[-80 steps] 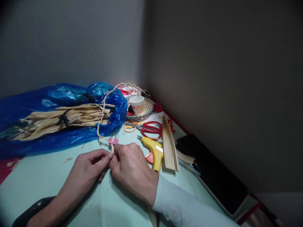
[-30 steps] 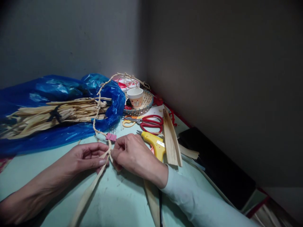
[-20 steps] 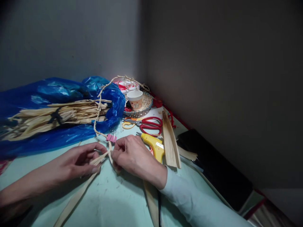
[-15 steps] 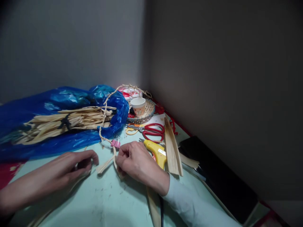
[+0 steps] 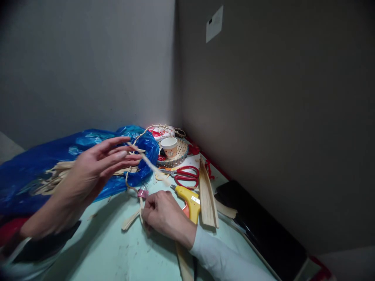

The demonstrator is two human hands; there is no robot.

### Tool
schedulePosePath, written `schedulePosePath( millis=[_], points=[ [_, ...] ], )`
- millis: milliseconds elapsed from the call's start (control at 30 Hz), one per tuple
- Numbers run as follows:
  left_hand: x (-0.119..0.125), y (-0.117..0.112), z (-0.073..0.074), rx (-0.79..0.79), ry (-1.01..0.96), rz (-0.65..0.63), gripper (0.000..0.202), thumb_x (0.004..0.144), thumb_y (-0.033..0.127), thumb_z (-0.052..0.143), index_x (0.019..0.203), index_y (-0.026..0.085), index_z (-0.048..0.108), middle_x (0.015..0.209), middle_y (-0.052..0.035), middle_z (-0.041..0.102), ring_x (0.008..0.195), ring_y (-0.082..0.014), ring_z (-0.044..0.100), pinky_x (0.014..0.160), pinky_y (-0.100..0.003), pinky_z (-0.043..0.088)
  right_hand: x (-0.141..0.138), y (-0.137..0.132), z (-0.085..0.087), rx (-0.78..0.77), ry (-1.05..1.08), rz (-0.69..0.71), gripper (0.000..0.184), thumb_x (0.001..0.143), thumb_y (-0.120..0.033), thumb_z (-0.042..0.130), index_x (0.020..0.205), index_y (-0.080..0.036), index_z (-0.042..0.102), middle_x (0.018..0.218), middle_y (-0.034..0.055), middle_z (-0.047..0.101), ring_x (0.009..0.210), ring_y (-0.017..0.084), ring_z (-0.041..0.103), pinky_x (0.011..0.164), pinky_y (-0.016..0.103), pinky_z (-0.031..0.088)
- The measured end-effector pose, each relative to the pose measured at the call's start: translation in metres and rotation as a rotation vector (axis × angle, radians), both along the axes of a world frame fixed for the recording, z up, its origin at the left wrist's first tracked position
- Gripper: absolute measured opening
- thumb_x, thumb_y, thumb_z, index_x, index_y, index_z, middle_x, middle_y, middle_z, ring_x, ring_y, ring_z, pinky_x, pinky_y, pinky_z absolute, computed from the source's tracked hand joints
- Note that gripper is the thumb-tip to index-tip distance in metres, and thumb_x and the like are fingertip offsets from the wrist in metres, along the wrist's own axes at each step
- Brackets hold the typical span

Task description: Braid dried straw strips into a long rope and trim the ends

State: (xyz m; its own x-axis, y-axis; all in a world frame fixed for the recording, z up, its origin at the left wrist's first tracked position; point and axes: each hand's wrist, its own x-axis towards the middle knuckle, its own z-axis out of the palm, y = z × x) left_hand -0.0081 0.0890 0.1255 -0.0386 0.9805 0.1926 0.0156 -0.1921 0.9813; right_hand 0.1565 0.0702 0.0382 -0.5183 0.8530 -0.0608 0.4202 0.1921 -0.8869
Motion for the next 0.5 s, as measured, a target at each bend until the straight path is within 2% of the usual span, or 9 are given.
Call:
schedulePosePath(
  millis=[33, 100, 133, 200, 233, 333, 400, 500],
  points=[
    [0.003, 0.005, -0.002, -0.019, -0.007, -0.038, 0.044, 0.075, 0.025, 0.07, 0.116, 0.019, 0.056, 0.106, -0.0071, 0.067, 0.081, -0.0201, 0.069, 0.077, -0.035, 0.055, 0.0, 0.0, 0.0, 0.002, 0.005, 0.0, 0.018, 0.071, -0.015, 0.048, 0.055, -0.015, 0.057, 0.051, 0.0009, 0.061, 0.047, 0.01, 0.053, 0.047, 0.019, 0.034],
    [0.002, 0.008, -0.011, -0.009, 0.1, 0.062, 0.047, 0.071, 0.026, 0.072, 0.114, 0.016, 0.058, 0.107, -0.0083, 0.066, 0.077, -0.0189, 0.068, 0.07, -0.032, 0.055, 0.0, 0.001, 0.0, -0.003, 0.01, 0.003, 0.019, 0.072, -0.016, 0.049, 0.055, -0.015, 0.057, 0.052, 0.0013, 0.062, 0.048, 0.01, 0.053, 0.047, 0.018, 0.034],
    [-0.001, 0.005, -0.018, -0.027, 0.199, 0.109, 0.039, 0.071, 0.029, 0.071, 0.106, 0.014, 0.062, 0.097, -0.007, 0.068, 0.072, -0.0172, 0.066, 0.065, -0.028, 0.054, 0.0, 0.001, 0.0, -0.009, 0.012, 0.001, 0.019, 0.072, -0.016, 0.049, 0.055, -0.015, 0.056, 0.051, 0.001, 0.062, 0.048, 0.01, 0.053, 0.047, 0.018, 0.034],
    [-0.009, -0.007, -0.037, -0.13, 0.391, 0.151, 0.028, 0.074, 0.036, 0.066, 0.091, 0.014, 0.066, 0.064, 0.0, 0.064, 0.05, -0.0133, 0.057, 0.05, -0.025, 0.047, 0.0, 0.002, 0.0, -0.015, 0.015, -0.002, 0.02, 0.073, -0.018, 0.051, 0.053, -0.015, 0.056, 0.049, 0.0003, 0.061, 0.047, 0.01, 0.053, 0.048, 0.018, 0.035],
    [-0.013, -0.014, -0.047, -0.21, 0.444, 0.117, 0.027, 0.075, 0.039, 0.065, 0.087, 0.014, 0.066, 0.056, 0.0017, 0.06, 0.046, -0.0132, 0.053, 0.046, -0.024, 0.044, 0.0, 0.003, -0.001, -0.015, 0.013, 0.002, 0.021, 0.073, -0.018, 0.052, 0.053, -0.015, 0.056, 0.049, 0.0, 0.06, 0.047, 0.009, 0.052, 0.048, 0.018, 0.034],
    [-0.018, -0.032, -0.072, -0.353, 0.48, -0.056, 0.027, 0.072, 0.04, 0.066, 0.08, 0.014, 0.066, 0.062, 0.0006, 0.061, 0.048, -0.0118, 0.05, 0.042, -0.021, 0.037, 0.0, 0.004, -0.002, -0.007, 0.006, 0.015, 0.022, 0.074, -0.02, 0.053, 0.054, -0.014, 0.059, 0.048, 0.0, 0.06, 0.046, 0.009, 0.051, 0.047, 0.018, 0.033],
    [-0.015, -0.037, -0.081, -0.439, 0.437, -0.119, 0.029, 0.069, 0.04, 0.068, 0.08, 0.013, 0.065, 0.055, 0.0038, 0.055, 0.043, -0.0085, 0.04, 0.039, -0.02, 0.029, -0.001, 0.004, -0.003, -0.001, 0.004, 0.011, 0.023, 0.076, -0.022, 0.053, 0.055, -0.014, 0.061, 0.048, 0.0002, 0.06, 0.046, 0.009, 0.05, 0.047, 0.018, 0.032],
    [-0.009, -0.037, -0.084, -0.51, 0.357, -0.162, 0.029, 0.068, 0.04, 0.068, 0.079, 0.013, 0.064, 0.049, 0.0062, 0.05, 0.041, -0.0067, 0.032, 0.04, -0.02, 0.021, 0.0, 0.004, -0.002, 0.025, -0.008, 0.006, 0.024, 0.076, -0.024, 0.054, 0.056, -0.014, 0.061, 0.049, 0.0002, 0.061, 0.046, 0.008, 0.05, 0.047, 0.018, 0.031]
  ],
)
